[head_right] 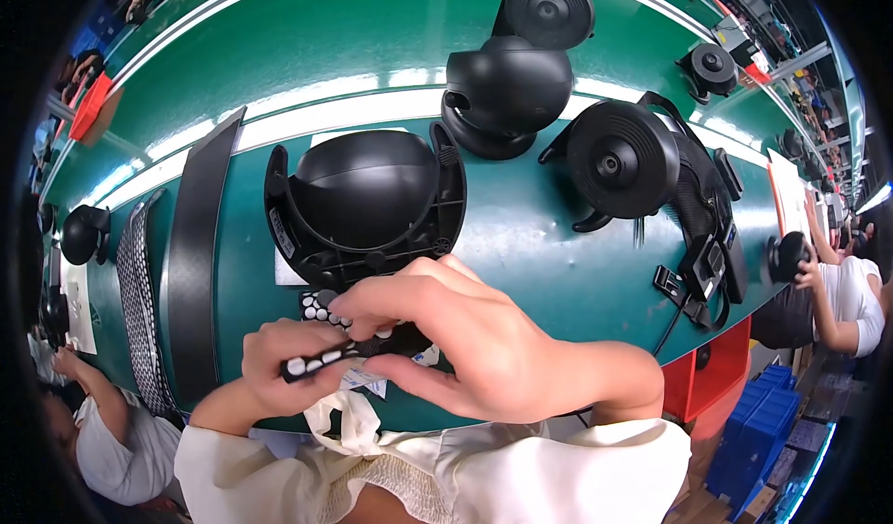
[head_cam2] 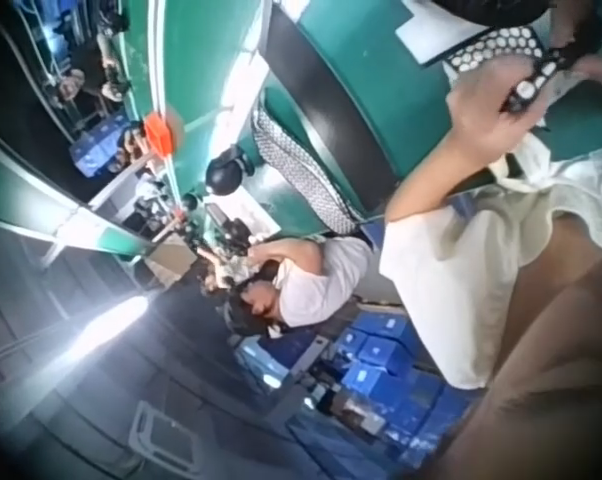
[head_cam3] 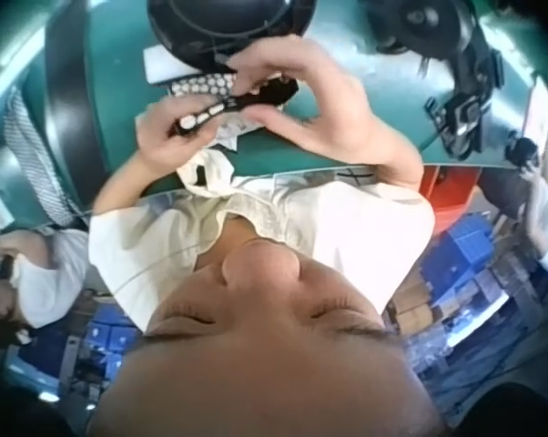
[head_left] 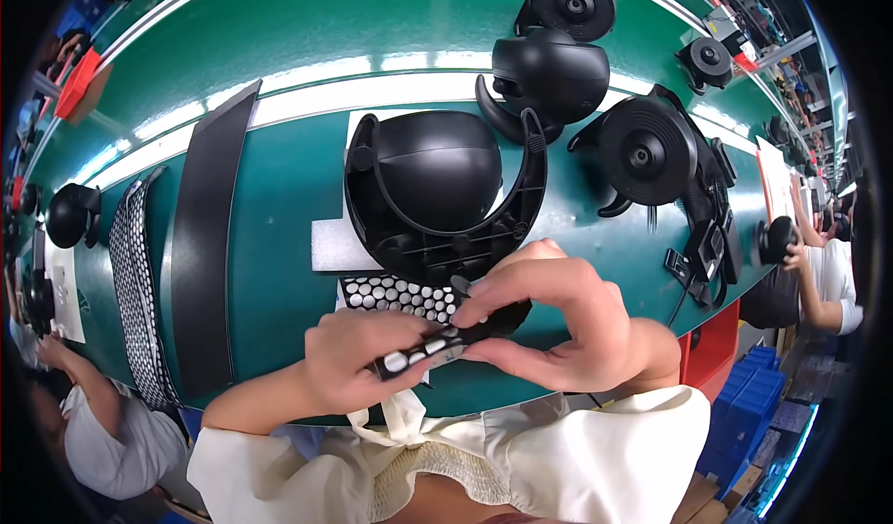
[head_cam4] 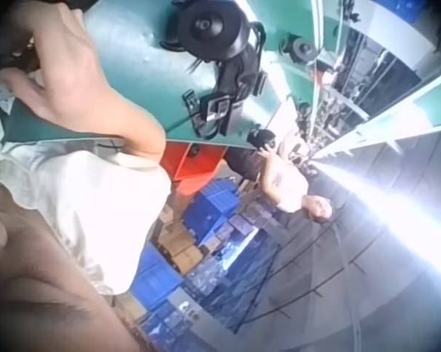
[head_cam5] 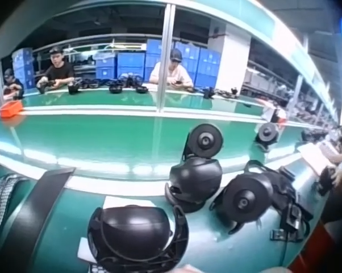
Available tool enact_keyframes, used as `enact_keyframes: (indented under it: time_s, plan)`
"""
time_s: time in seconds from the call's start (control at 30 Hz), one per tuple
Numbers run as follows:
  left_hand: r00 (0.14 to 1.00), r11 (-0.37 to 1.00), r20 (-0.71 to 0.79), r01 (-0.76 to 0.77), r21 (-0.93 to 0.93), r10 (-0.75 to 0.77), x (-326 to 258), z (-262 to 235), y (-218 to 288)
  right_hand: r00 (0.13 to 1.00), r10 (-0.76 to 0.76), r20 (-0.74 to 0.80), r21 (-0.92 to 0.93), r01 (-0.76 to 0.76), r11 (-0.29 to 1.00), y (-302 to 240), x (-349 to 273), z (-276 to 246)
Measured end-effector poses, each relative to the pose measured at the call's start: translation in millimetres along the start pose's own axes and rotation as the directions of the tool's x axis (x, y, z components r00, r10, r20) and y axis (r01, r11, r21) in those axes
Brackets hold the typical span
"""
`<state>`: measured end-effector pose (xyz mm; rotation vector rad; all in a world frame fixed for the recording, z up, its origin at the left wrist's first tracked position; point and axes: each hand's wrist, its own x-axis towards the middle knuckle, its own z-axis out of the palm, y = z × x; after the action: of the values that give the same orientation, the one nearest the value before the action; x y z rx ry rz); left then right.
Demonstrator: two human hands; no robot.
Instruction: Assembling black plastic helmet components on a factory production line.
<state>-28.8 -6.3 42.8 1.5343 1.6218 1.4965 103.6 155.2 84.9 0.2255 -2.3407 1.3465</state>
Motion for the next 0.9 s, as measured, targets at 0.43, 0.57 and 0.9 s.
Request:
enact_keyframes:
  time_s: [0.43, 0.57, 0.9]
  plan:
    - [0.948, 0.952, 0.21, 0.272, -0.142, -0.24, -3.8, 16.0, -13.4, 0.908, 0.212, -0.361, 0.046, -0.21, 0.977, 17.4, -22.9, -15.1]
    - [0.959, 0.83, 0.233, 0.259, -0.495, -0.16, -12.2, 24.2, -29.7, 0.921, 0.287, -0.264, 0.061, -0.281, 0.958, 31.5, -20.0, -14.0]
    - [0.951, 0.757, 0.31, 0.197, -0.623, 0.008, -3.6, 19.9, -27.6, 0.963, 0.182, -0.197, -0.015, -0.189, 0.982, 24.9, -10.6, 10.6]
